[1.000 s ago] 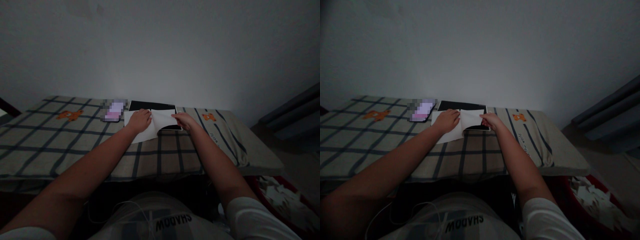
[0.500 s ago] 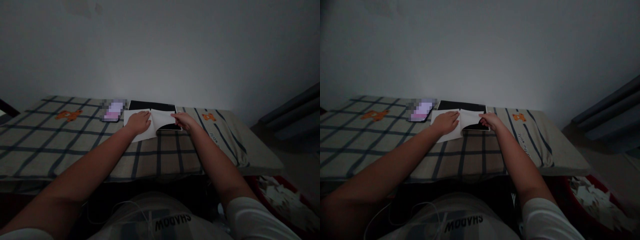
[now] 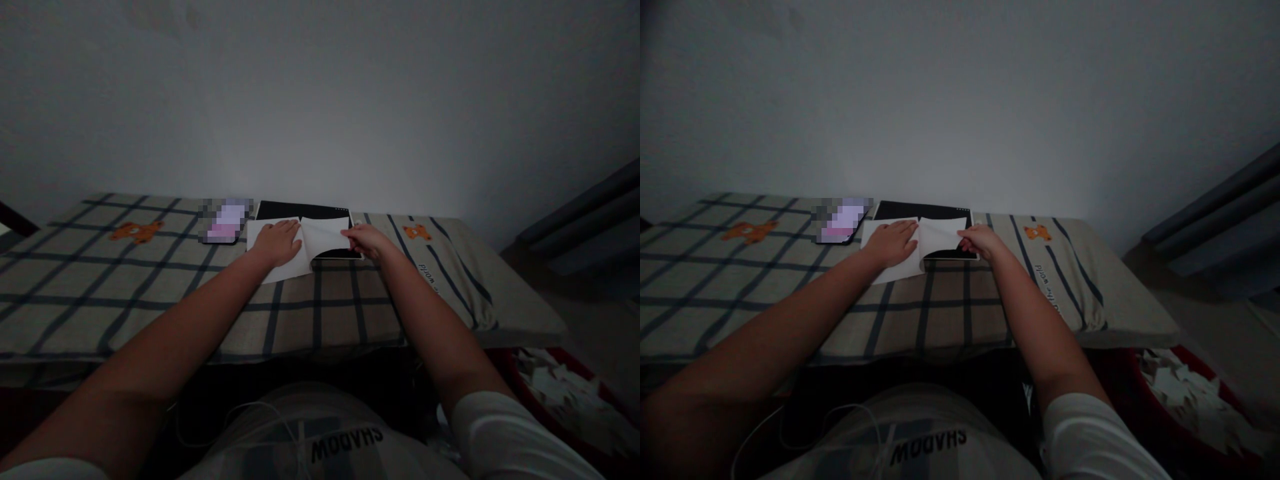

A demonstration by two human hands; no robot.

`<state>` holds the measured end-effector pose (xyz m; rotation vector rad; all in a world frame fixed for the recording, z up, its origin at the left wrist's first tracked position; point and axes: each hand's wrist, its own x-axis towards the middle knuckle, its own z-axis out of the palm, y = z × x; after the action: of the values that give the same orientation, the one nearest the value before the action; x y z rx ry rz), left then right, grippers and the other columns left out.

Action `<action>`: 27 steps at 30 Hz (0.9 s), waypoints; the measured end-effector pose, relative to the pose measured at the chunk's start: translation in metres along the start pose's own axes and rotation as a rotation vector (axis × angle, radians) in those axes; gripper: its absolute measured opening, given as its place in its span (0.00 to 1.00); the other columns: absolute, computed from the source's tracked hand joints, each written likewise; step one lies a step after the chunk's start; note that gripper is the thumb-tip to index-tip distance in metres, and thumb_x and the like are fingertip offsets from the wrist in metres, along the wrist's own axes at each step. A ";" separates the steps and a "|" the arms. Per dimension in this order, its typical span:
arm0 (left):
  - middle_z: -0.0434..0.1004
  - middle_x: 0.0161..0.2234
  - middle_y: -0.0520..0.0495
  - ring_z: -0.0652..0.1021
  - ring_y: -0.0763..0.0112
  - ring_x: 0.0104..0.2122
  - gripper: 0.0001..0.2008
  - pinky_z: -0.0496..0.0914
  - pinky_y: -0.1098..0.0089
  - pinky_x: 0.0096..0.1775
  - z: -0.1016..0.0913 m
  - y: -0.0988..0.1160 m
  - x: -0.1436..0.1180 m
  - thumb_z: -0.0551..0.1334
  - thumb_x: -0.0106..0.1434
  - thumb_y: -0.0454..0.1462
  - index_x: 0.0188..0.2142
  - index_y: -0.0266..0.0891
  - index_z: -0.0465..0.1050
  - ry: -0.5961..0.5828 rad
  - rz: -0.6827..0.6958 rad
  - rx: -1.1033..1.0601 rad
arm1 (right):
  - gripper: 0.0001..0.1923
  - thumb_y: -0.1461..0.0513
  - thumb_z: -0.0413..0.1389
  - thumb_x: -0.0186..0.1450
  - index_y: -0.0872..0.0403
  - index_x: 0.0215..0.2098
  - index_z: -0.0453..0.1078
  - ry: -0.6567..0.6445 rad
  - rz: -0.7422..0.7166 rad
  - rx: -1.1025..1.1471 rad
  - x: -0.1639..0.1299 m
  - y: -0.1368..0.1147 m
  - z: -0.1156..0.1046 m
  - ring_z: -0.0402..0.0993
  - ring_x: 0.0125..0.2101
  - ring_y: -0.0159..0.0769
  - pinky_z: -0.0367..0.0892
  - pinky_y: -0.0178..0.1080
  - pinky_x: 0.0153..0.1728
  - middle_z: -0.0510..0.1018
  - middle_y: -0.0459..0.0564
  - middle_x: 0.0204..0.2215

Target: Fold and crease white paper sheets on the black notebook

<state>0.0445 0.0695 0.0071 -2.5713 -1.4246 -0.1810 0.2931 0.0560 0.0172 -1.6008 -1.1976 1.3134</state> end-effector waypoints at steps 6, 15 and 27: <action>0.54 0.65 0.41 0.58 0.59 0.63 0.30 0.58 0.55 0.55 -0.001 0.001 0.000 0.41 0.67 0.45 0.64 0.33 0.54 -0.020 0.002 0.004 | 0.12 0.66 0.53 0.64 0.56 0.22 0.62 0.020 0.017 0.057 0.000 -0.001 -0.001 0.61 0.12 0.22 0.51 0.27 0.13 0.67 0.43 0.12; 0.57 0.64 0.43 0.61 0.61 0.61 0.27 0.59 0.56 0.55 0.001 0.000 -0.004 0.43 0.68 0.45 0.62 0.36 0.57 0.060 0.017 -0.008 | 0.14 0.54 0.55 0.64 0.57 0.30 0.68 -0.005 0.025 0.077 -0.008 -0.006 -0.001 0.68 0.18 0.25 0.57 0.27 0.14 0.75 0.47 0.21; 0.68 0.57 0.44 0.66 0.59 0.56 0.21 0.64 0.58 0.52 -0.006 0.006 -0.005 0.47 0.68 0.43 0.55 0.42 0.67 0.091 0.025 -0.037 | 0.08 0.73 0.51 0.57 0.55 0.29 0.65 -0.027 -0.030 0.217 -0.003 -0.002 0.000 0.67 0.18 0.24 0.62 0.28 0.20 0.72 0.42 0.19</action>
<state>0.0468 0.0614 0.0110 -2.5732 -1.3694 -0.3196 0.2930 0.0535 0.0201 -1.4092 -1.0521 1.3985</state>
